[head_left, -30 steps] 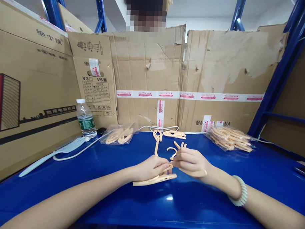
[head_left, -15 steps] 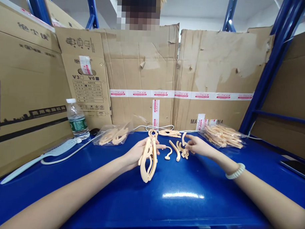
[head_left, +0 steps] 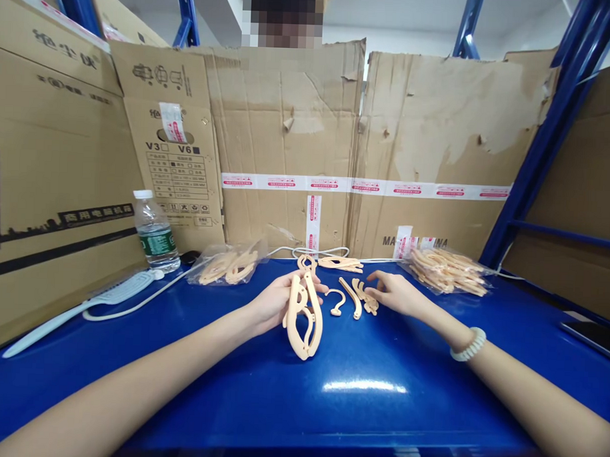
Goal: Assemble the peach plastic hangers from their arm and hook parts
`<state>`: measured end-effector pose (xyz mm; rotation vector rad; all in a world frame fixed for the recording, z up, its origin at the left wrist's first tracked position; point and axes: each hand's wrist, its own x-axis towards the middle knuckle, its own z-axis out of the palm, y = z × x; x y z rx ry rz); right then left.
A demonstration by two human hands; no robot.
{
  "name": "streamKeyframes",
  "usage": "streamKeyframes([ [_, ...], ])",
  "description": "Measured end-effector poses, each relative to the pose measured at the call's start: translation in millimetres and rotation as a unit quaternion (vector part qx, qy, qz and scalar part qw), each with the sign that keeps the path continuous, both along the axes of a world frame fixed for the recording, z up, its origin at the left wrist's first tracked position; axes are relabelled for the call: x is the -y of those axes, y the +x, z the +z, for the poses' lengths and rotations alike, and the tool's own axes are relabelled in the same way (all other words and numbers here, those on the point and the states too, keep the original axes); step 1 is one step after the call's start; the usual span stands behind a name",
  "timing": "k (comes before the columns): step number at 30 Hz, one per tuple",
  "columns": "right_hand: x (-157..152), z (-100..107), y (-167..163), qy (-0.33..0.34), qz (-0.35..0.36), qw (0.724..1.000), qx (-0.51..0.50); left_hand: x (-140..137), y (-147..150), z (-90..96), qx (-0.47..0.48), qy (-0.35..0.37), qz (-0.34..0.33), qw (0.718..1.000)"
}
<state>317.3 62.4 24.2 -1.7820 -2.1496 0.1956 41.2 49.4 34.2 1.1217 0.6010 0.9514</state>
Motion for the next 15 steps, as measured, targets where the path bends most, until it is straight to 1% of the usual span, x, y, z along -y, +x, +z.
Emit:
streamKeyframes([
  [2, 1.5, -1.4, -4.4, 0.014, 0.009, 1.0, 0.013, -0.2, 0.4, 0.0, 0.0, 0.001, 0.0, 1.0],
  [6, -0.2, -6.7, -8.5, 0.006, 0.002, 0.999, 0.035, -0.6, 0.5, -0.3, 0.0, 0.005, 0.002, 1.0],
  [11, -10.1, -9.0, 5.1, 0.008, -0.026, 0.998, 0.059, -0.4, 0.3, 0.3, -0.004, 0.01, 0.003, 1.0],
  [13, -11.0, -6.2, 10.8, 0.023, -0.033, 0.997, 0.064, -0.4, 0.3, 0.6, -0.004, 0.011, 0.005, 1.0],
  [15, -5.8, -0.9, 10.7, 0.057, -0.027, 0.996, 0.063, -0.4, 0.3, 0.7, -0.003, 0.012, 0.007, 1.0],
])
